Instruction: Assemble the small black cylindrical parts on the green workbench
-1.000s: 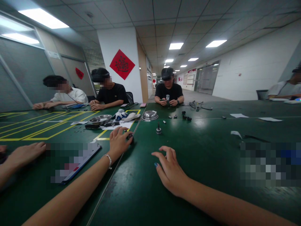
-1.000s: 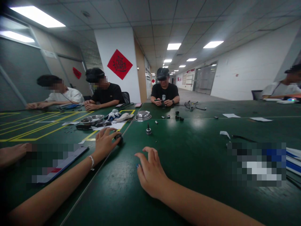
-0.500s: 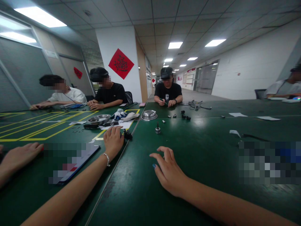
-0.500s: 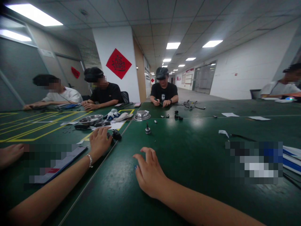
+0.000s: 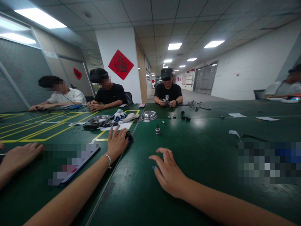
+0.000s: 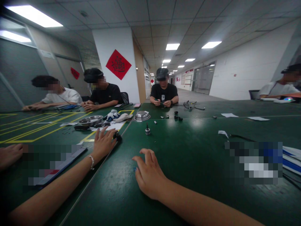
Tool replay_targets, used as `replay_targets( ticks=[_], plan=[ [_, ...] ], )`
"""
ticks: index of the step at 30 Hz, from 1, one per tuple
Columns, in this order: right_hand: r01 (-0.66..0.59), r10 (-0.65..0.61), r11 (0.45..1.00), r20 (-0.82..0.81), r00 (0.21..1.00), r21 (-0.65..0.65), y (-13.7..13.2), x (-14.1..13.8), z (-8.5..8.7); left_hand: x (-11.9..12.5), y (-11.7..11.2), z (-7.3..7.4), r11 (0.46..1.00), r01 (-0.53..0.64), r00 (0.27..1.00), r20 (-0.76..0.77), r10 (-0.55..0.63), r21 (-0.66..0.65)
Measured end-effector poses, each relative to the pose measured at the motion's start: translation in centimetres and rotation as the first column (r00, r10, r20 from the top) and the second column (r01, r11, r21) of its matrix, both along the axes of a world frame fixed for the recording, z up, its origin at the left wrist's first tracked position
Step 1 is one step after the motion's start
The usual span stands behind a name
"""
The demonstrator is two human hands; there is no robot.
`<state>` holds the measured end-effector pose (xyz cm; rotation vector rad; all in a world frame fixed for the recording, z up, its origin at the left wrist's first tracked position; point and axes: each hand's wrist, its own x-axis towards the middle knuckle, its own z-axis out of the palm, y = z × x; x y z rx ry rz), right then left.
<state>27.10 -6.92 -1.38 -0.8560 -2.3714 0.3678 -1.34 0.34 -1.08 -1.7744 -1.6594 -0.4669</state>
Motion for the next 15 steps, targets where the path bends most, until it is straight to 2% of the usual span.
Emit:
replay_targets(
  ticks=[4, 15],
  plan=[
    [-0.002, 0.002, 1.000, -0.002, 1.000, 0.021, -0.04, 0.00, -0.06, 0.11, -0.08, 0.03, 0.999, 0.054, 0.998, 0.024, -0.054, 0.002],
    [-0.018, 0.018, 0.998, -0.009, 1.000, 0.058, 0.05, -0.10, -0.24, 0.38, 0.03, 0.33, 0.993, 0.103, 0.995, 0.012, -0.104, 0.052]
  ],
)
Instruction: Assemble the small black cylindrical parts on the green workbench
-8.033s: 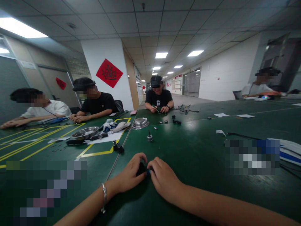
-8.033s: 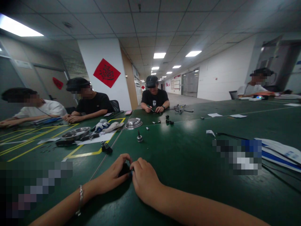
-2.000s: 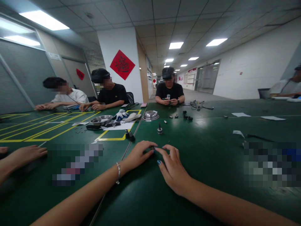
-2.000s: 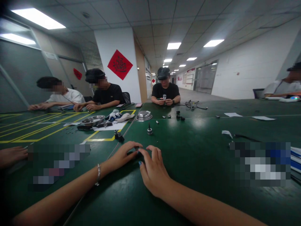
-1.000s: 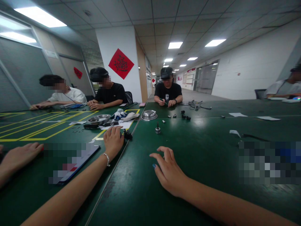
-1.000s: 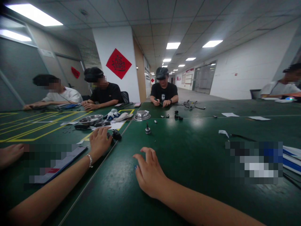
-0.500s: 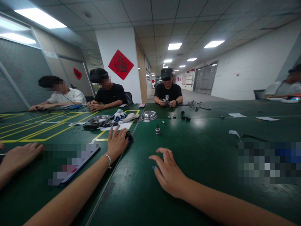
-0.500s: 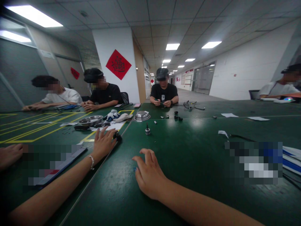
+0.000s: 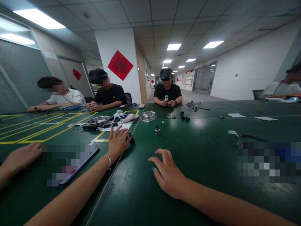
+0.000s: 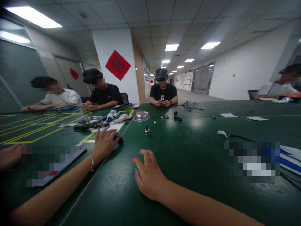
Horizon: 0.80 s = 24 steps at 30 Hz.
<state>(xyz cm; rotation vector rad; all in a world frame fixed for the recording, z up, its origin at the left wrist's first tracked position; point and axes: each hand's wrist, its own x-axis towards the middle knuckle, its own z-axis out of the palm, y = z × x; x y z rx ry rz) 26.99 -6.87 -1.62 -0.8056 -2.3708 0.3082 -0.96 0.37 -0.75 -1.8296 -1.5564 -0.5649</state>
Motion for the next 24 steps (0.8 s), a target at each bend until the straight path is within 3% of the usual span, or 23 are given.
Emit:
replay_targets(
  ticks=[5, 10, 24],
  plan=[
    [0.001, 0.000, 1.000, 0.017, 1.000, -0.013, -0.02, 0.07, 0.13, 0.48, 0.05, 0.11, 0.982, 0.146, 0.989, 0.039, -0.142, -0.118],
    [-0.002, 0.003, 0.999, 0.033, 0.999, -0.035, -0.10, 0.13, 0.45, 0.76, 0.32, 0.12, 0.872, 0.326, 0.945, 0.136, -0.297, -0.364],
    [-0.015, 0.017, 0.999, 0.027, 0.999, -0.048, -0.06, -0.11, 0.20, 0.39, 0.62, -0.14, 0.819, 0.353, 0.933, 0.236, -0.272, -0.453]
  ],
)
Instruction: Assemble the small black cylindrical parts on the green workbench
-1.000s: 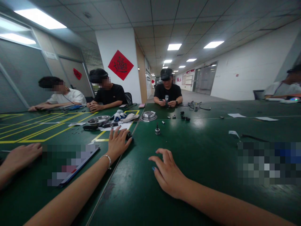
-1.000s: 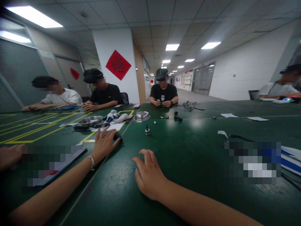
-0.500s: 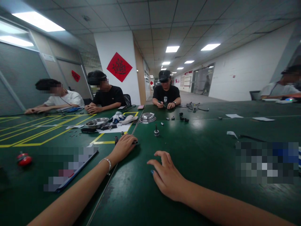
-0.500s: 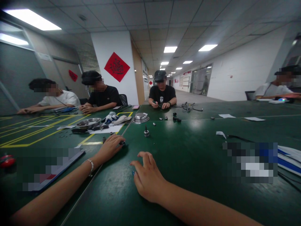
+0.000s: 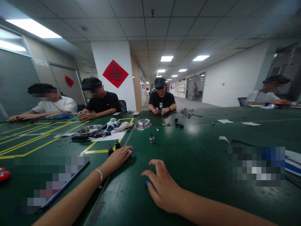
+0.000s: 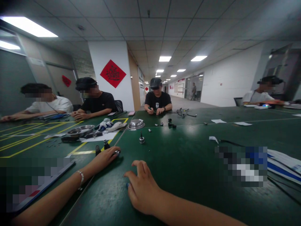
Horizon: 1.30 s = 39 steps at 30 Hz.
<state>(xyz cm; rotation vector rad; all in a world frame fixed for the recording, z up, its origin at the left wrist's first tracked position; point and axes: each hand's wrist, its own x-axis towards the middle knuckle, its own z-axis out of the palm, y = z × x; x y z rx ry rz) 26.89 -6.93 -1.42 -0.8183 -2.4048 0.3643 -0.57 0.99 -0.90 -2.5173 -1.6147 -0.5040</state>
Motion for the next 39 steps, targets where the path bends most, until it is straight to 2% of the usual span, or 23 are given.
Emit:
replay_targets(
  ticks=[5, 9, 12, 15, 21, 28, 34, 39],
  plan=[
    [0.021, -0.021, 1.000, -0.015, 1.000, 0.006, -0.1, 0.0, 0.1, 1.2, -0.9, 0.1, 0.995, 0.082, 0.990, 0.121, -0.075, -0.058],
    [0.043, -0.043, 0.999, -0.023, 0.999, -0.022, 0.0, -0.2, 0.2, 5.0, -3.1, 0.4, 0.968, 0.196, 0.961, 0.229, -0.157, -0.159],
    [0.085, -0.087, 0.995, -0.047, 0.995, -0.044, 0.3, -0.4, 0.0, 7.8, -4.8, 0.6, 0.919, 0.311, 0.916, 0.335, -0.221, -0.243],
    [0.106, -0.111, 0.992, -0.078, 0.991, -0.062, 0.7, -0.6, -0.3, 9.2, -5.7, 0.8, 0.882, 0.371, 0.872, 0.436, -0.223, -0.291],
    [0.097, -0.104, 0.992, -0.080, 0.991, -0.080, 1.1, -0.7, -0.7, 9.2, -5.8, 1.0, 0.858, 0.411, 0.838, 0.498, -0.223, -0.309],
    [0.224, -0.227, 0.973, -0.072, 0.971, -0.048, 1.1, -0.7, -0.6, 9.6, -6.3, 1.9, 0.844, 0.402, 0.848, 0.494, -0.195, -0.357],
    [0.171, -0.172, 0.985, -0.058, 0.983, -0.025, 1.5, -0.8, -0.8, 9.4, -6.1, 1.4, 0.842, 0.425, 0.832, 0.511, -0.218, -0.333],
    [0.194, -0.196, 0.981, -0.101, 0.975, -0.029, 1.6, -0.8, -0.9, 9.2, -6.2, 1.6, 0.835, 0.443, 0.836, 0.487, -0.254, -0.326]
  ],
)
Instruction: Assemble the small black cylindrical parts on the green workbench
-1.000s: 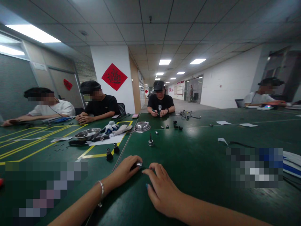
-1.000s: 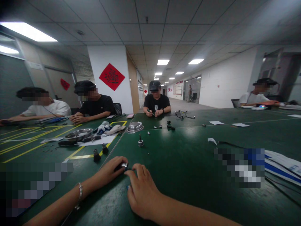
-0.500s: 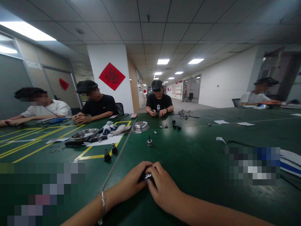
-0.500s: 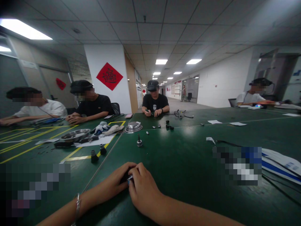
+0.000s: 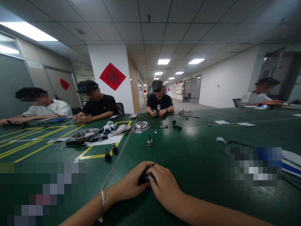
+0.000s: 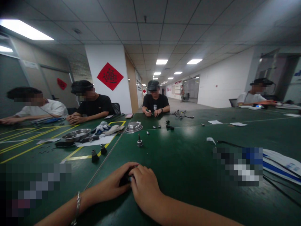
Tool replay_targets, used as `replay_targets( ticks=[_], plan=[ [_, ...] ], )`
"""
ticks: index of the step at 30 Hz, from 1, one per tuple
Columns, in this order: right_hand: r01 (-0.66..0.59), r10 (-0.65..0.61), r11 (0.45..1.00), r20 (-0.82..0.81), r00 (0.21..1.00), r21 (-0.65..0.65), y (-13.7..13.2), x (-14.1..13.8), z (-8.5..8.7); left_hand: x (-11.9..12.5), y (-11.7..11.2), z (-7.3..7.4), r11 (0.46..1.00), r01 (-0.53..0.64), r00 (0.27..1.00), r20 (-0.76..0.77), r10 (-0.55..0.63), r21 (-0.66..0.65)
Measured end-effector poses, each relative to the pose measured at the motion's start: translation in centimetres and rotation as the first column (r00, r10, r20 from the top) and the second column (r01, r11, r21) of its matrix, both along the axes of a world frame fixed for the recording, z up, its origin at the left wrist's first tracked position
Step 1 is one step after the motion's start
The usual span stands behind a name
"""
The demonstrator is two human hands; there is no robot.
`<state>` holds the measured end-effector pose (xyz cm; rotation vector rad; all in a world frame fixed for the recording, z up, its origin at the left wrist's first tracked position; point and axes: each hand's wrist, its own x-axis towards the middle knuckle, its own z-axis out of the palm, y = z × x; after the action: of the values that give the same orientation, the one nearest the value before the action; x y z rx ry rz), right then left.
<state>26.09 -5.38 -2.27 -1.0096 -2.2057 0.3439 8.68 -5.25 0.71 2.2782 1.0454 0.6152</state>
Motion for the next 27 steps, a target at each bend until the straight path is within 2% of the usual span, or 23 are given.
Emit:
replay_targets(
  ticks=[4, 8, 12, 18, 20, 23, 27],
  plan=[
    [0.051, -0.051, 0.999, -0.024, 0.998, -0.017, 0.0, 0.2, 0.2, -0.2, 0.2, -0.2, 0.999, -0.026, 1.000, -0.008, 0.026, 0.025],
    [0.029, -0.030, 0.999, -0.071, 0.997, -0.021, -0.2, 0.3, 0.5, -0.5, 0.8, -1.4, 0.991, -0.124, 0.992, -0.025, 0.125, 0.049],
    [0.023, -0.024, 1.000, -0.074, 0.997, -0.012, -0.2, 0.3, 0.6, -0.8, 1.1, -2.4, 0.969, -0.196, 0.977, -0.056, 0.207, 0.150],
    [0.027, -0.029, 0.999, -0.081, 0.996, -0.026, -0.2, 0.3, 0.5, -0.7, 1.5, -1.8, 0.930, -0.266, 0.941, -0.141, 0.307, 0.252],
    [0.021, -0.023, 0.999, -0.088, 0.996, -0.029, -0.2, 0.3, 0.5, -0.7, 1.8, -1.7, 0.939, -0.247, 0.938, -0.183, 0.294, 0.239],
    [-0.009, 0.005, 0.999, -0.108, 0.994, -0.039, -0.2, 0.3, 0.5, -0.8, 2.1, -1.8, 0.968, -0.155, 0.956, -0.218, 0.198, 0.199],
    [-0.094, 0.089, 0.995, -0.174, 0.981, -0.018, -0.1, 0.2, 0.3, -0.8, 1.7, -1.7, 0.994, -0.081, 0.989, -0.121, 0.089, 0.072]
  ],
)
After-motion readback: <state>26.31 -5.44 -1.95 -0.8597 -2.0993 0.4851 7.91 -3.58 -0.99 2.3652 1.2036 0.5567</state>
